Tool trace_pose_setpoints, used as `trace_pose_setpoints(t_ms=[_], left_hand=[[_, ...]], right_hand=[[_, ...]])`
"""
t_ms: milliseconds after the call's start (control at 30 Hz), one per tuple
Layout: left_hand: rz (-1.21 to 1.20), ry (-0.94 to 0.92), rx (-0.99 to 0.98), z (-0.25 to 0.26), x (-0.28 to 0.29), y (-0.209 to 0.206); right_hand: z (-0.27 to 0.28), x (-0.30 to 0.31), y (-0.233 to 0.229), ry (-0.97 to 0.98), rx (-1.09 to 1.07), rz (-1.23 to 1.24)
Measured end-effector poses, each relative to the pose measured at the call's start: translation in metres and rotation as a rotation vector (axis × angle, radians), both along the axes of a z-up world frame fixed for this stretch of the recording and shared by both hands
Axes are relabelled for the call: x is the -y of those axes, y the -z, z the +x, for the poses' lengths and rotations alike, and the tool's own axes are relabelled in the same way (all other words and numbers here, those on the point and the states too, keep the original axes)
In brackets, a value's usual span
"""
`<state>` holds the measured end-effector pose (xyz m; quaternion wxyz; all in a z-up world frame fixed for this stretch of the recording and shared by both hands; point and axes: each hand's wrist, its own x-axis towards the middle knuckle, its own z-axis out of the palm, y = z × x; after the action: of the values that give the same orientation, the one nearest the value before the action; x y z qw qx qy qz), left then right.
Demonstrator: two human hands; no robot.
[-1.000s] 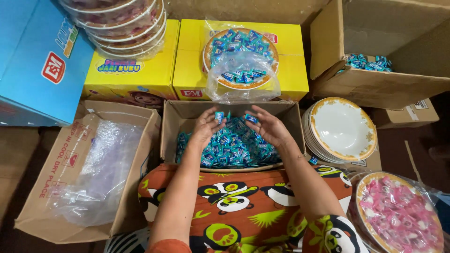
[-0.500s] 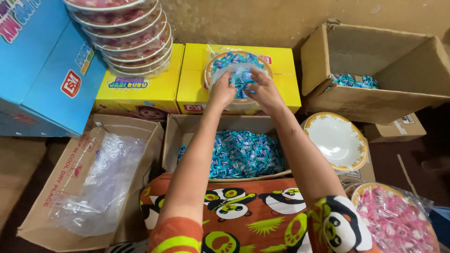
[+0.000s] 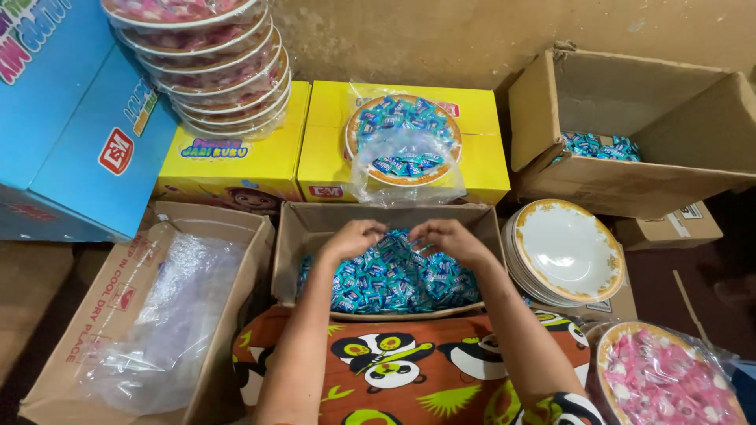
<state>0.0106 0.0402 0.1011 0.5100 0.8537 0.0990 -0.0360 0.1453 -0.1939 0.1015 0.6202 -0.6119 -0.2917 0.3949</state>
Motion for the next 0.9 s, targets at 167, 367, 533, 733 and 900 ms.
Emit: trace_pose_setpoints(t_ms=[167,367,533,733,900], left_hand=[[0.220,-0.044,-0.264,0.031,0.018,0.179],[0.394,0.105,-0.558,0.004,0.025,0.230],[0.303,0.125,-0.620,-0.017,0.042,0.150],[0.390,0.056,-0.548,-0.013,0.041,0.163],[0.358,-0.163,-0.463,-0.014,0.036,0.171]], right_hand=[[0.025,-0.024,0.168,-0.049,0.574,-0.355],[0.029,-0.015,0.270,-0.284,0.820,-0.849],[0.016,-0.012,0.234,-0.368,0.701,-0.901],[0.015,-0.008,0.231,-0.232,0.825,-0.831],[-0.004,-0.006,0.156,-0.003,0.717,-0.773]])
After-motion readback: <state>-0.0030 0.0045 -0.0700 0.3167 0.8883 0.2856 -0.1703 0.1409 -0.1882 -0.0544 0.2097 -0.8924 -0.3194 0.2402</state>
